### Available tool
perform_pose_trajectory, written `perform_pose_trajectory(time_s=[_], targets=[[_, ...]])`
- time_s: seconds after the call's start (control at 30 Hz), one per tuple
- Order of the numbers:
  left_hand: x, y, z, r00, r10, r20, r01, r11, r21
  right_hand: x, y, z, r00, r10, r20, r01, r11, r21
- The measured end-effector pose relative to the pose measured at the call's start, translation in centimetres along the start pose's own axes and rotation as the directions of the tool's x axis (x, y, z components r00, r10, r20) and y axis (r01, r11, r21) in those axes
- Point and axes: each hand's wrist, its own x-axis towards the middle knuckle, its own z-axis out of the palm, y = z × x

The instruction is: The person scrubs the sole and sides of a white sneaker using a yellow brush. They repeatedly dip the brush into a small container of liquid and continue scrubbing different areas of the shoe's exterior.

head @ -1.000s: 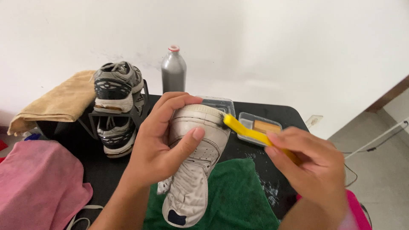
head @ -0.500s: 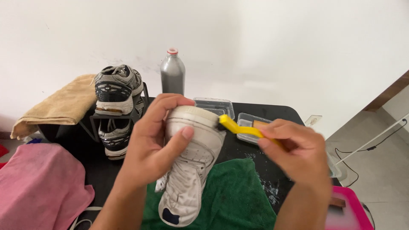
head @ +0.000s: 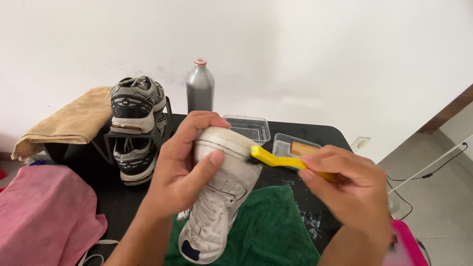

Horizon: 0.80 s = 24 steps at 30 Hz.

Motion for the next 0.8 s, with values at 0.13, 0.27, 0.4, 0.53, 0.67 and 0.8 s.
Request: perform_pose_trajectory(time_s=[0.13, 0.27, 0.4, 0.53, 0.67, 0.8], targets=[[0.0, -0.7, 0.1, 1.000, -0.005, 0.021, 0.008, 0.993, -0.118, 0.3, -1.3, 1.6, 0.996, -0.014, -0.092, 0.007, 0.997, -0.073], [0.2, -2.3, -0.9, 0.998, -0.059, -0.002, 0.057, 0.967, -0.250, 0.7, 1.0, 0.3, 0.993, 0.062, 0.103, -0.063, 0.998, 0.012], [0.6, -4.3, -2.1, 0.992, -0.095, -0.086, 0.060, 0.938, -0.342, 0.7, 4.9, -0.5, 0.924, 0.246, 0.294, -0.279, 0.957, 0.078], [0.6, -5.2, -2.4, 0.991, -0.095, -0.093, 0.058, 0.938, -0.342, 0.7, 5.5, 0.8, 0.965, 0.125, 0.230, -0.170, 0.967, 0.188], [0.9, -6.5, -3.4, 0.990, -0.093, -0.103, 0.041, 0.902, -0.430, 1.2, 5.5, 0.8, 0.898, 0.236, 0.372, -0.307, 0.941, 0.144], [1.1, -7.4, -4.7, 0.989, -0.128, -0.080, 0.062, 0.828, -0.558, 1.5, 7.6, 0.5, 0.761, 0.398, 0.512, -0.448, 0.894, -0.029]])
